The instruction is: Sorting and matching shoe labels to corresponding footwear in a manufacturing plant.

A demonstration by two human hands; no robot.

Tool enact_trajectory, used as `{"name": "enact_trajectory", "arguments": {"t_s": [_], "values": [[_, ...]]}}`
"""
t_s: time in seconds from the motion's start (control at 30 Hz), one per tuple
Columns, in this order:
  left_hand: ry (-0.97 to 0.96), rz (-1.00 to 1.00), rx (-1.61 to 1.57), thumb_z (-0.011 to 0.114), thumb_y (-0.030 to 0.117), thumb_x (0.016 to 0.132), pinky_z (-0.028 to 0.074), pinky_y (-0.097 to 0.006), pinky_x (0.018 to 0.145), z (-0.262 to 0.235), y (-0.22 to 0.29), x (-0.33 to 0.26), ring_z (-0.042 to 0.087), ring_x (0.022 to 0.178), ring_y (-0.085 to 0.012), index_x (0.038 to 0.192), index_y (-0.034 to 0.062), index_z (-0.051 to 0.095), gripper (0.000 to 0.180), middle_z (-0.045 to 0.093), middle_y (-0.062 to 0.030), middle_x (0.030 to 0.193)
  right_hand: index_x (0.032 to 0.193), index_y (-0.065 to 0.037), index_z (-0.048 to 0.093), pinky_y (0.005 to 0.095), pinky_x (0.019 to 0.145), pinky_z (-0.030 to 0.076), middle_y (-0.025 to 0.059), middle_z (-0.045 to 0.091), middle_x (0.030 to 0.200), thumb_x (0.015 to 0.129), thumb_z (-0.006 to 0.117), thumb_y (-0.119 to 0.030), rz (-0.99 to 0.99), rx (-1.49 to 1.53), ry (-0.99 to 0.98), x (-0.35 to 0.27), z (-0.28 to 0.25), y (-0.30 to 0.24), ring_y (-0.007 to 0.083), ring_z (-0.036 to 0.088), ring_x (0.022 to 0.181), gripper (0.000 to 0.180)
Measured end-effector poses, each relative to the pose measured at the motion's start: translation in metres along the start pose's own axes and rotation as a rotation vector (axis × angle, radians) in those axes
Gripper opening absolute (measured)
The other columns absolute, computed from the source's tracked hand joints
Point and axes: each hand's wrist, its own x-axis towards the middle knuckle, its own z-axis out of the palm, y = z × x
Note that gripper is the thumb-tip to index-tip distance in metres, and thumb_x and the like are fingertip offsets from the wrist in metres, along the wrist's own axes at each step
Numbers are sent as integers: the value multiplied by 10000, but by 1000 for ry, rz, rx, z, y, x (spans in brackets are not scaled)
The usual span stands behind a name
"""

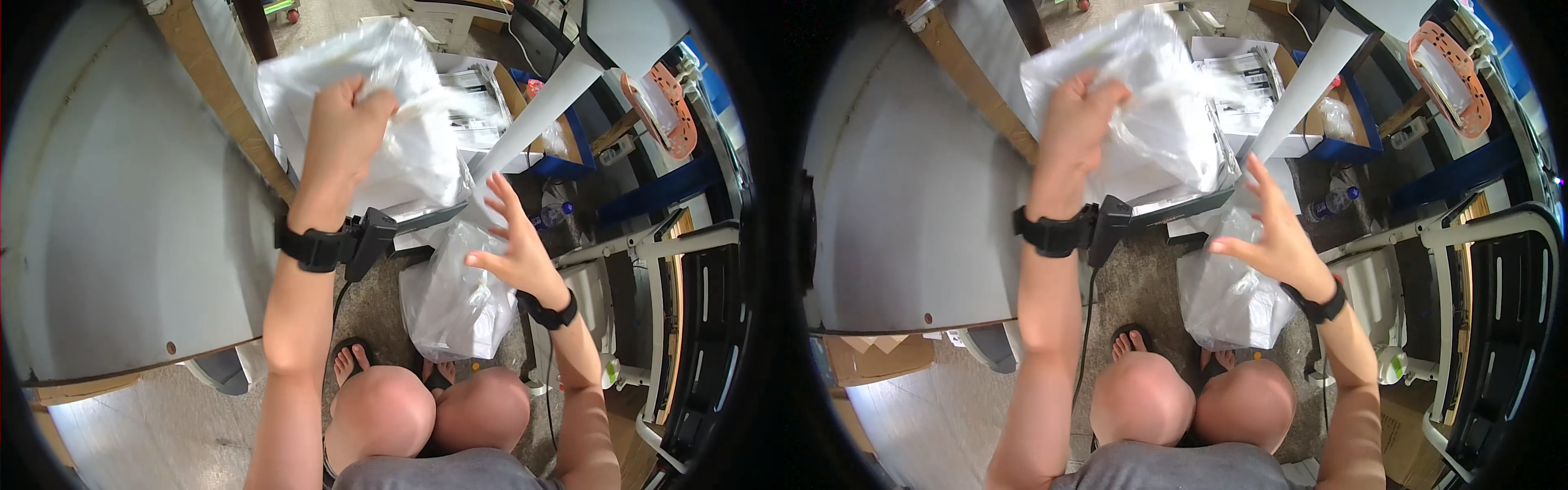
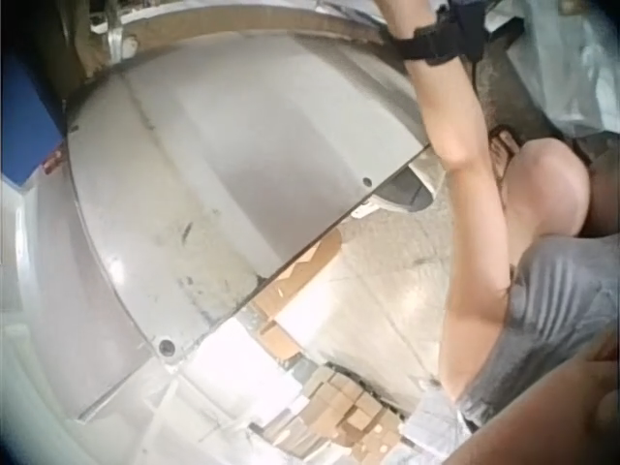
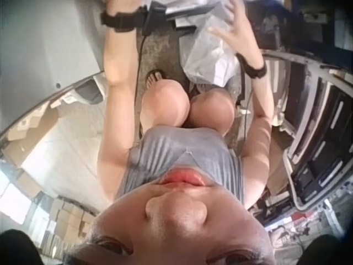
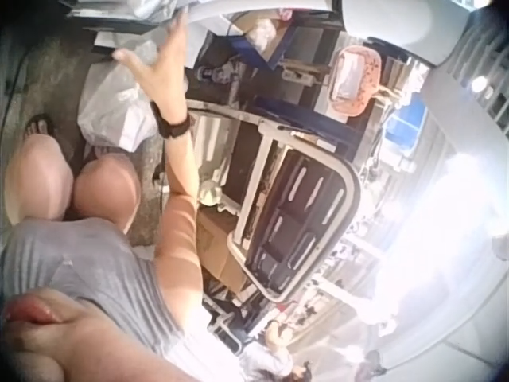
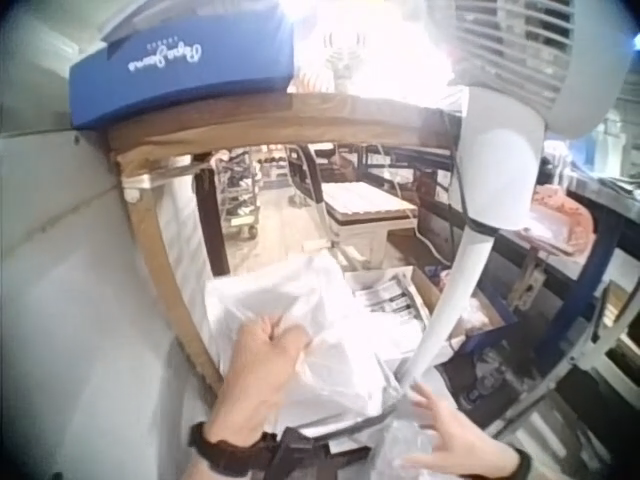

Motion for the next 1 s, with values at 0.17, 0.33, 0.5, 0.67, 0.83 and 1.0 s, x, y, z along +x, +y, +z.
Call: {"name": "enact_trajectory", "arguments": {"t_s": [0.17,0.33,0.5,0.67,0.83,1.0], "values": [[-202,-65,-375,606,102,801,387,-266,439,36,90,-39,513,528,-79,813,5,631,101,570,-4,649,1451,41,289,335,947,469,229,479,1356,750,792,-222,-62,84,480,20,8,-30,260,531,1196,902],[-464,-222,-624,564,77,836,341,-266,445,64,92,-103,419,549,-41,717,46,462,160,452,23,621,1227,84,571,285,898,483,187,596,1233,807,528,-17,-57,65,631,-42,-63,11,178,607,1029,434],[-727,-609,-442,614,147,927,331,-208,500,70,41,-155,410,577,-11,931,37,626,111,541,62,703,1315,57,472,321,928,476,186,578,1263,819,641,-143,109,-4,336,-84,-134,22,207,586,1088,561],[-902,-776,-365,618,174,922,381,-253,498,111,-38,-183,479,572,-62,931,17,614,158,562,-3,706,1212,23,505,330,907,506,176,603,1213,779,666,-52,311,243,219,-116,-128,76,216,611,1045,468],[-1230,463,606,667,259,829,508,-391,582,75,-98,-149,648,636,-320,784,-12,634,277,634,-193,698,1082,-8,686,302,918,464,142,656,1080,678,565,101,422,-61,0,-123,-44,167,245,607,1035,436],[-352,229,1069,650,98,696,515,-464,762,23,-105,-26,648,846,-388,970,48,655,279,677,-184,842,1065,-50,673,375,1047,392,161,603,1242,669,562,72,436,15,-137,-145,-14,201,293,476,1286,429]]}}
